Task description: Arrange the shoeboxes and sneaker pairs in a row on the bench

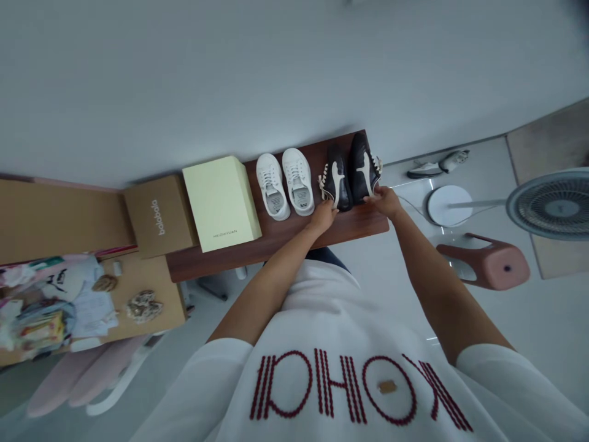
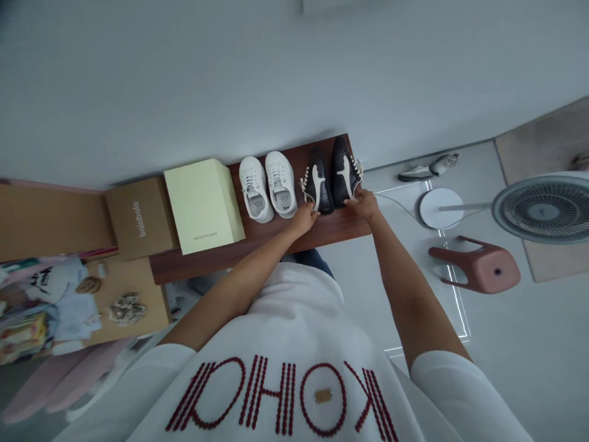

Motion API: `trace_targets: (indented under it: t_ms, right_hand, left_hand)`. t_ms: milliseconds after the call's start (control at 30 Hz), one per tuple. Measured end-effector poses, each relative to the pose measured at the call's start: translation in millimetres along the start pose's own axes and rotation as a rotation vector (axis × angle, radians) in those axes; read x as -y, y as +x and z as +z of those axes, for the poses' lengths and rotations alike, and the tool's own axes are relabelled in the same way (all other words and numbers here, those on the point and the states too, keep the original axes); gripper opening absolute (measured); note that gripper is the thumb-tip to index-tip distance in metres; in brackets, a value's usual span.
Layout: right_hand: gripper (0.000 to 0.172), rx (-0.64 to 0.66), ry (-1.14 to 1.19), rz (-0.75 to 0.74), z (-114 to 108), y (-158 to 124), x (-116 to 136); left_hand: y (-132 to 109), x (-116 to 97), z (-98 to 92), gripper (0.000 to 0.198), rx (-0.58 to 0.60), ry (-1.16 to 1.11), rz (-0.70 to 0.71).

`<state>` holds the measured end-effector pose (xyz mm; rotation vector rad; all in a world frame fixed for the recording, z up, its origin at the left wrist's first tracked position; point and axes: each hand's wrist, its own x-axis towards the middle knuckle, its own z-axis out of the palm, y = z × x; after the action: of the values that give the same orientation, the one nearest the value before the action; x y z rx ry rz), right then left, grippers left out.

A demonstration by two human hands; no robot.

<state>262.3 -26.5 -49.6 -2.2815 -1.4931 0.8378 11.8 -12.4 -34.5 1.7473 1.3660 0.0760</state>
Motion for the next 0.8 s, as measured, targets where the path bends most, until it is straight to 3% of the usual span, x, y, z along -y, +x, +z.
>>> trace_targets:
  t_ms: [100, 233, 500, 800]
  right_hand:
    - [0.044, 0.12, 0.13, 0.073, -1.0, 1.8, 0.2]
    - [0.038, 0.157, 0.189, 0.033, -5.8, 3.0, 4.0]
    - [0.035, 0.042, -0.071, -0.083, -22.0, 2.3, 16.1]
    - [0.025, -0.012, -0.443, -0.261, -20.3, -7.4, 40.4]
  left_hand:
    - [7.0, 3.2, 3.0, 0.019, 0.023, 0.002, -0.014]
    - [11.3, 3.8, -0.2, 0.015, 0.04, -0.003, -0.039]
    - [11.0, -16.3, -17.5, 0.02, 0.032, 0.16, 0.105]
    - [19.0, -54.7, -33.4, 0.033, 0.057, 0.487, 0.134]
